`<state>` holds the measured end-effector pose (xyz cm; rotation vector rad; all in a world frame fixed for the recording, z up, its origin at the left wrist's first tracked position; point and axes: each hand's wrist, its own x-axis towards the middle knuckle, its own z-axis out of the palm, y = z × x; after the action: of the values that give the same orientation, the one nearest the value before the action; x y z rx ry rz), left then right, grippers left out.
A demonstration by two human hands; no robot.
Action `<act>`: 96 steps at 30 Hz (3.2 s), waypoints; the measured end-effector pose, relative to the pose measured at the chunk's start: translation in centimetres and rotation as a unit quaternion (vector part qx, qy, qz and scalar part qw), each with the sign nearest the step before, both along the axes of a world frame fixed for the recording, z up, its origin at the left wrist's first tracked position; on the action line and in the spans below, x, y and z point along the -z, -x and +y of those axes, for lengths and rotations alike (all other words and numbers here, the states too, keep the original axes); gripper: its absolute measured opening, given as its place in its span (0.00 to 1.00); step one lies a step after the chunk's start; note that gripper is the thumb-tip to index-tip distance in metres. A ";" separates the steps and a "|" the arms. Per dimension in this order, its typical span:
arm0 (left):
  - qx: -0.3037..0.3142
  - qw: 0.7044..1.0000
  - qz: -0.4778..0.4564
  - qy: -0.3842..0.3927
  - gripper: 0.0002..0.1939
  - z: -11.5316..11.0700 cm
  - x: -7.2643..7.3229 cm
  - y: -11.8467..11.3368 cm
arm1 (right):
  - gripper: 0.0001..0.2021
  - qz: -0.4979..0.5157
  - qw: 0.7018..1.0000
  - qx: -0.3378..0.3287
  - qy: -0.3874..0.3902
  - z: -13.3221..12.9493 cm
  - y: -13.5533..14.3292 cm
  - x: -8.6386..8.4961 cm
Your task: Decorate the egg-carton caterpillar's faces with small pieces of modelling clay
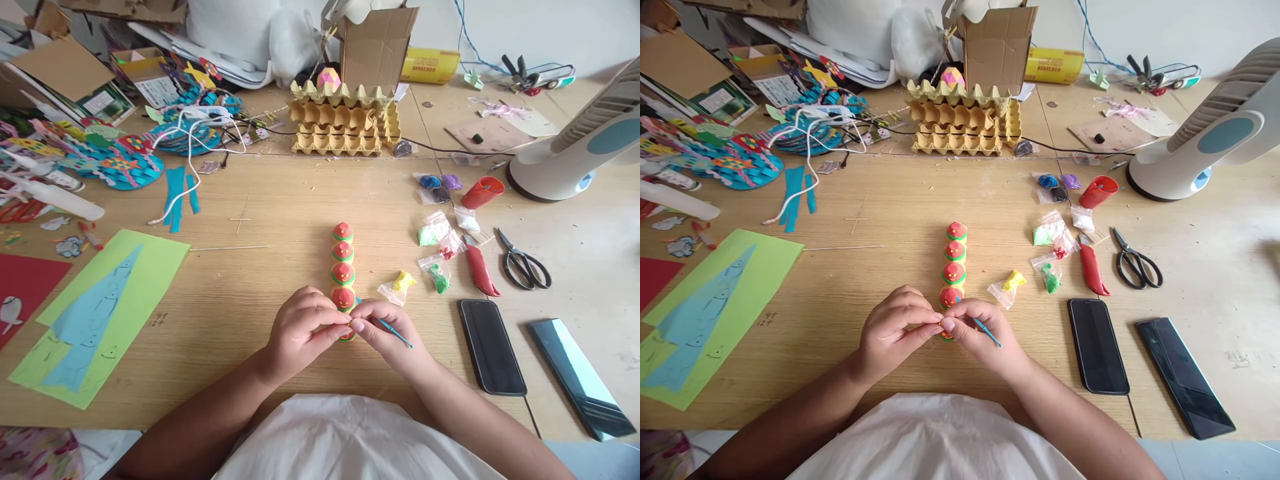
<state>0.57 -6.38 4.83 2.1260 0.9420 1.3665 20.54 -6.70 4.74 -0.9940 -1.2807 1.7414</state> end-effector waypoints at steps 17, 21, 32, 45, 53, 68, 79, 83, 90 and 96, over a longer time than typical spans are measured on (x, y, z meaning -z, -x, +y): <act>0.023 0.998 -0.030 0.055 0.08 -0.1 -0.3 0.2 | 0.12 -0.004 1.000 0.018 0.003 0.1 -0.1 0.0; 0.018 0.999 -0.015 0.039 0.10 0.1 -0.3 0.3 | 0.13 -0.004 1.000 0.018 0.002 0.2 -0.2 0.0; -0.001 1.000 0.006 0.002 0.09 0.3 -0.3 0.2 | 0.14 -0.010 0.999 0.029 0.016 0.1 0.0 -0.2; -0.021 0.999 0.025 -0.025 0.08 0.2 -0.4 0.1 | 0.14 -0.040 0.998 0.030 -0.027 0.1 0.0 0.3; -0.033 0.999 0.029 -0.030 0.07 0.2 -0.5 0.1 | 0.14 -0.058 0.997 0.024 -0.051 0.0 0.0 0.1; -0.042 0.998 0.034 -0.032 0.06 0.1 -0.9 0.0 | 0.16 -0.034 0.999 0.020 -0.020 -0.1 -0.1 0.1; -0.052 0.997 0.040 -0.034 0.06 0.1 -0.8 0.0 | 0.11 -0.051 0.997 0.024 -0.057 -0.1 0.0 0.2; -0.055 0.997 0.046 -0.038 0.06 0.1 -0.7 0.0 | 0.07 -0.062 0.993 0.025 -0.097 0.0 0.0 -0.1; -0.047 0.997 0.040 -0.038 0.07 0.1 -0.5 -0.1 | 0.07 -0.085 0.988 0.030 -0.125 -0.1 -0.1 -0.1; -0.039 0.998 0.032 -0.034 0.09 0.1 -0.5 -0.1 | 0.07 -0.077 0.989 0.033 -0.123 -0.1 0.0 0.1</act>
<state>0.63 -6.33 5.32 2.2173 1.0285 1.3935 20.57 -6.76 4.68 -1.0292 -1.5020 1.4368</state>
